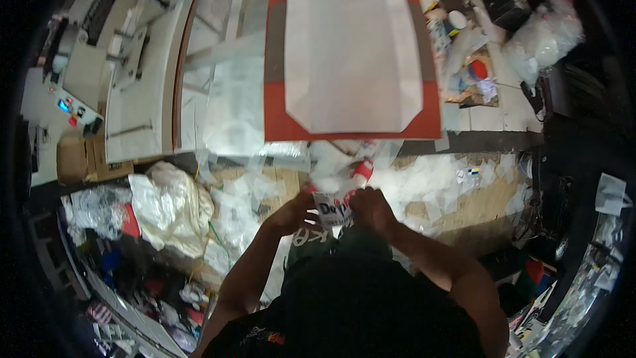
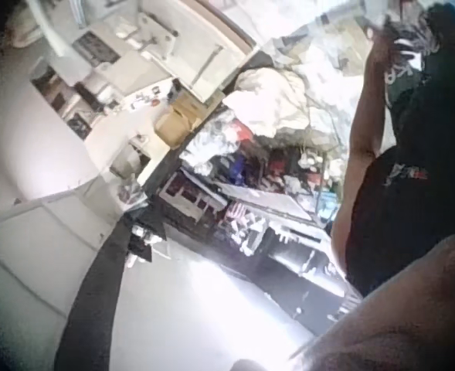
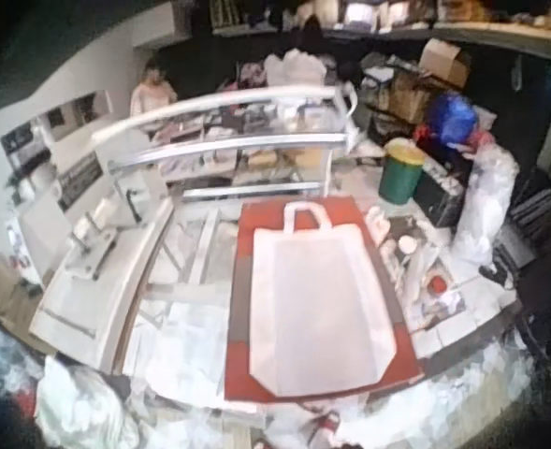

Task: The person heat presses designs onto tote bags by positioning each bag onto the press platform, aligning a transfer film, operating the heat press machine, and peeling off the film.

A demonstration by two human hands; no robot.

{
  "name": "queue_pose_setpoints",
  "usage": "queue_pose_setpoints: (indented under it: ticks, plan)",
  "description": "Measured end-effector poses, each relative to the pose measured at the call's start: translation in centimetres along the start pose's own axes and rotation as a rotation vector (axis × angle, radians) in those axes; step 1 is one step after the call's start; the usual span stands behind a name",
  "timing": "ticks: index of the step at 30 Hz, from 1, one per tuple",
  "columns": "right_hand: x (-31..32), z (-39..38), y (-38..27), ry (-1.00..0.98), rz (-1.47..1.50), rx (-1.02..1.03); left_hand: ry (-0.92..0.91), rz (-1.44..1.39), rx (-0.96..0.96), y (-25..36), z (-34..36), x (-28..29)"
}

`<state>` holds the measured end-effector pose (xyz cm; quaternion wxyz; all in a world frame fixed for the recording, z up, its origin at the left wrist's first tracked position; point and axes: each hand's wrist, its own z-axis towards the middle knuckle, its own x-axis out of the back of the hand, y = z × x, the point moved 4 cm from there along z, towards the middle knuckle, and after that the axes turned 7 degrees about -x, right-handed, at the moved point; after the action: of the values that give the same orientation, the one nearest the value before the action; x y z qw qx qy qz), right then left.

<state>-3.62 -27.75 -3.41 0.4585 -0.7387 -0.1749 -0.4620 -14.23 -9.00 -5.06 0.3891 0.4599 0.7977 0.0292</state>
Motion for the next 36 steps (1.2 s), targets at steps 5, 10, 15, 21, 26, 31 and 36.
queue_pose_setpoints:
  ticks: [5,10,15,21,26,31,36]
  plan:
    - [12.8,-3.9,0.9,0.368,0.115,-0.065,-0.081,0.638,-0.313,9.4,0.2,-12.4]
    - [21.3,-2.7,3.2,0.689,-0.051,-0.059,0.150,0.834,-0.816,19.4,2.8,-14.7]
    - [23.1,1.6,5.8,0.743,0.020,-0.038,0.418,0.803,-0.892,29.2,7.8,-8.0]
    - [22.1,7.3,8.8,0.751,0.051,-0.182,0.766,1.191,-0.925,36.8,11.8,-0.5]
    - [21.2,12.4,9.1,0.749,-0.039,-0.163,0.895,1.427,-0.925,38.3,11.8,0.6]
    - [21.4,16.3,9.9,0.683,-0.168,-0.200,0.861,1.578,-1.351,31.8,8.1,-2.4]
    - [21.7,21.2,11.7,0.512,-0.319,-0.300,0.779,1.845,-1.185,25.1,7.3,-6.8]
